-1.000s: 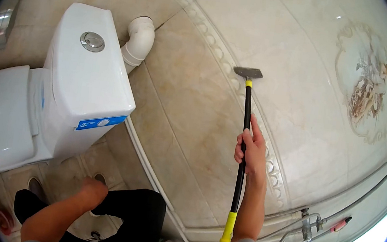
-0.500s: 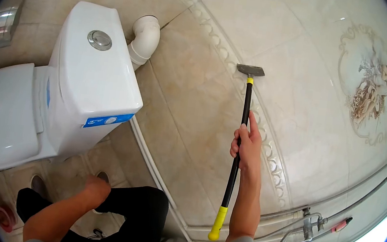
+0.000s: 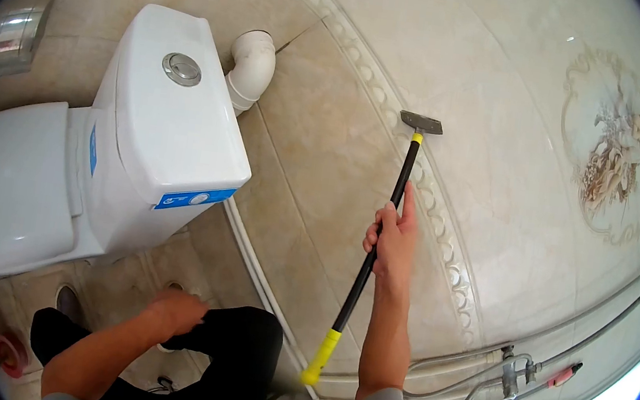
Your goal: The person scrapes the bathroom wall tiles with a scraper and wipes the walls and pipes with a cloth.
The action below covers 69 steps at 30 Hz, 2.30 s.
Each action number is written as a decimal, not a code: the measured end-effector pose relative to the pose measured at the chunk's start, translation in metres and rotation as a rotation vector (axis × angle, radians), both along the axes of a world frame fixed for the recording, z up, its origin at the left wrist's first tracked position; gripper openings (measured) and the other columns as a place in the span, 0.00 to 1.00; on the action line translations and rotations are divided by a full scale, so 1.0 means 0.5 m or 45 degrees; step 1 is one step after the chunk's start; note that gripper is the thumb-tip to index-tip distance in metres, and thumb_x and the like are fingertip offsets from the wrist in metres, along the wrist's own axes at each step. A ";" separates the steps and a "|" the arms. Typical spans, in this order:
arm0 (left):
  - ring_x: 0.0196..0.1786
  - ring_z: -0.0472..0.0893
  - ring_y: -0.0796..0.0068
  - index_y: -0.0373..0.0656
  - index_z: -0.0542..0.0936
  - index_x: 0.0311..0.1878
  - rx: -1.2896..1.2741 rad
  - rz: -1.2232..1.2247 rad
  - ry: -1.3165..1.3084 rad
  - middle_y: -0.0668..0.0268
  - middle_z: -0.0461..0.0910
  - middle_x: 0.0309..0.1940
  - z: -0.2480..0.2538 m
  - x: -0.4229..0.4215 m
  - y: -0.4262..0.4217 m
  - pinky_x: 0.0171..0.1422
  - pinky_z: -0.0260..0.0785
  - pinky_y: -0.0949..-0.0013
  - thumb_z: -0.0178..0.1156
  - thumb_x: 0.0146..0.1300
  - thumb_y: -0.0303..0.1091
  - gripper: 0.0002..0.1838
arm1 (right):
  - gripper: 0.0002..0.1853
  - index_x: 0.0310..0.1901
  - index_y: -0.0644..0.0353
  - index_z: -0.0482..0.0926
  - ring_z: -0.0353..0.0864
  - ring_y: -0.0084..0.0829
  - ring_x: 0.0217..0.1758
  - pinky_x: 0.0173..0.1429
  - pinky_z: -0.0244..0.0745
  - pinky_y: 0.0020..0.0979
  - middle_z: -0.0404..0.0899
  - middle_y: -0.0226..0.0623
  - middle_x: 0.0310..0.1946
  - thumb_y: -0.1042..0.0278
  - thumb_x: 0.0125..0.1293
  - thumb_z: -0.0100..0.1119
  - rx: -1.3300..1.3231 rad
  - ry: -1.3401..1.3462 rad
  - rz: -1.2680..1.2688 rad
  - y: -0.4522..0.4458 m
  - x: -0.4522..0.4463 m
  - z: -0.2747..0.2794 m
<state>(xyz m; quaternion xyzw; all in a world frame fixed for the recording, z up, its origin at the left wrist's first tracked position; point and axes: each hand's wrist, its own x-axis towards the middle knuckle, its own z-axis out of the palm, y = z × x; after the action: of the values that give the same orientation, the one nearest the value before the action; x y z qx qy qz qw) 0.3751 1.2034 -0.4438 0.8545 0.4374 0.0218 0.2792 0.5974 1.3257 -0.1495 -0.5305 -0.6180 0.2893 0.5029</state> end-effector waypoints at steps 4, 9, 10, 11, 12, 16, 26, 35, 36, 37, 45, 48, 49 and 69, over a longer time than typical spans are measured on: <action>0.49 0.85 0.59 0.43 0.78 0.62 -0.251 0.010 -1.049 0.54 0.85 0.47 -0.018 0.064 0.012 0.54 0.78 0.58 0.49 0.79 0.49 0.22 | 0.36 0.81 0.45 0.46 0.64 0.19 0.14 0.14 0.61 0.25 0.68 0.28 0.25 0.72 0.77 0.47 0.107 0.086 -0.014 0.022 -0.019 -0.094; 0.42 0.84 0.68 0.40 0.72 0.67 -1.204 0.126 -1.526 0.60 0.82 0.40 0.021 0.070 -0.003 0.48 0.79 0.66 0.43 0.81 0.51 0.26 | 0.36 0.81 0.47 0.43 0.66 0.19 0.15 0.15 0.63 0.26 0.68 0.29 0.26 0.72 0.78 0.46 0.212 0.218 -0.048 0.065 -0.086 -0.176; 0.39 0.83 0.71 0.39 0.71 0.66 -1.255 0.193 -1.558 0.62 0.80 0.38 0.024 0.058 0.000 0.45 0.79 0.69 0.42 0.82 0.51 0.25 | 0.35 0.81 0.49 0.43 0.66 0.19 0.16 0.15 0.64 0.26 0.67 0.29 0.26 0.72 0.79 0.46 0.249 0.324 -0.059 0.070 -0.108 -0.179; 0.39 0.83 0.71 0.39 0.71 0.66 -1.241 0.200 -1.541 0.62 0.80 0.38 0.018 0.045 0.007 0.45 0.79 0.69 0.42 0.82 0.51 0.25 | 0.35 0.81 0.51 0.43 0.67 0.20 0.16 0.16 0.65 0.26 0.67 0.29 0.26 0.72 0.79 0.46 0.286 0.432 -0.066 0.075 -0.126 -0.181; 0.35 0.79 0.74 0.39 0.73 0.60 -1.086 0.321 -1.529 0.65 0.78 0.35 0.007 0.030 0.011 0.42 0.76 0.70 0.43 0.81 0.49 0.22 | 0.35 0.81 0.51 0.43 0.67 0.20 0.16 0.16 0.65 0.26 0.67 0.29 0.26 0.72 0.79 0.46 0.292 0.452 -0.062 0.078 -0.139 -0.184; 0.27 0.70 0.82 0.40 0.77 0.41 -0.721 0.589 -1.499 0.72 0.73 0.24 0.034 -0.006 0.004 0.34 0.65 0.73 0.47 0.80 0.44 0.18 | 0.34 0.81 0.54 0.43 0.67 0.20 0.17 0.17 0.67 0.26 0.66 0.28 0.26 0.71 0.80 0.44 0.333 0.524 0.026 0.087 -0.159 -0.186; 0.27 0.76 0.69 0.38 0.75 0.38 -0.385 0.616 -1.285 0.63 0.77 0.23 0.054 -0.007 -0.002 0.34 0.69 0.61 0.49 0.77 0.44 0.18 | 0.34 0.82 0.53 0.41 0.66 0.20 0.18 0.18 0.66 0.27 0.65 0.29 0.26 0.71 0.80 0.43 0.283 0.593 0.072 0.091 -0.160 -0.183; 0.27 0.76 0.68 0.38 0.74 0.38 -0.390 0.592 -1.306 0.63 0.77 0.23 0.057 -0.004 -0.011 0.35 0.69 0.62 0.47 0.78 0.45 0.19 | 0.35 0.82 0.51 0.40 0.65 0.21 0.17 0.17 0.65 0.27 0.67 0.29 0.28 0.70 0.80 0.44 0.274 0.623 0.101 0.089 -0.156 -0.185; 0.27 0.76 0.69 0.38 0.74 0.37 -0.386 0.578 -1.328 0.63 0.76 0.23 0.058 -0.003 -0.013 0.35 0.69 0.62 0.47 0.78 0.45 0.19 | 0.36 0.82 0.51 0.39 0.65 0.21 0.17 0.17 0.65 0.28 0.67 0.29 0.28 0.70 0.80 0.44 0.270 0.609 0.092 0.087 -0.156 -0.184; 0.27 0.76 0.69 0.38 0.74 0.37 -0.388 0.577 -1.327 0.63 0.76 0.23 0.062 -0.003 -0.015 0.35 0.69 0.62 0.47 0.78 0.45 0.19 | 0.36 0.82 0.51 0.39 0.65 0.21 0.17 0.17 0.65 0.28 0.67 0.29 0.28 0.70 0.80 0.44 0.270 0.609 0.090 0.085 -0.155 -0.185; 0.26 0.74 0.73 0.38 0.73 0.35 -0.399 0.557 -1.342 0.65 0.75 0.22 0.066 0.001 -0.019 0.34 0.68 0.64 0.47 0.79 0.46 0.20 | 0.35 0.82 0.51 0.40 0.65 0.21 0.17 0.18 0.64 0.27 0.66 0.29 0.27 0.70 0.80 0.44 0.276 0.598 0.108 0.084 -0.150 -0.182; 0.26 0.73 0.75 0.38 0.73 0.36 -0.418 0.564 -1.306 0.66 0.74 0.22 0.071 0.003 -0.022 0.33 0.67 0.66 0.47 0.79 0.45 0.20 | 0.35 0.82 0.51 0.41 0.65 0.20 0.17 0.17 0.64 0.27 0.66 0.29 0.27 0.70 0.80 0.44 0.262 0.607 0.098 0.084 -0.145 -0.185; 0.26 0.73 0.75 0.38 0.73 0.36 -0.415 0.563 -1.306 0.66 0.74 0.22 0.070 0.005 -0.022 0.33 0.67 0.66 0.47 0.79 0.45 0.20 | 0.35 0.82 0.51 0.41 0.65 0.20 0.17 0.17 0.64 0.27 0.66 0.29 0.27 0.70 0.80 0.44 0.264 0.608 0.100 0.082 -0.145 -0.182; 0.26 0.76 0.71 0.37 0.74 0.38 -0.438 0.559 -1.344 0.64 0.76 0.22 0.009 0.045 -0.033 0.34 0.69 0.63 0.46 0.79 0.45 0.19 | 0.35 0.82 0.50 0.43 0.65 0.20 0.16 0.16 0.65 0.27 0.66 0.28 0.26 0.71 0.79 0.45 0.216 0.585 0.093 0.079 -0.127 -0.220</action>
<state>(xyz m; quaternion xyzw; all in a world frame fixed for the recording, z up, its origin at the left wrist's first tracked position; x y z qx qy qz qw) 0.3977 1.1868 -0.4393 0.5603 0.4031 0.4295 0.5823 0.5339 1.3651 -0.2593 -0.3839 -0.5282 0.3675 0.6623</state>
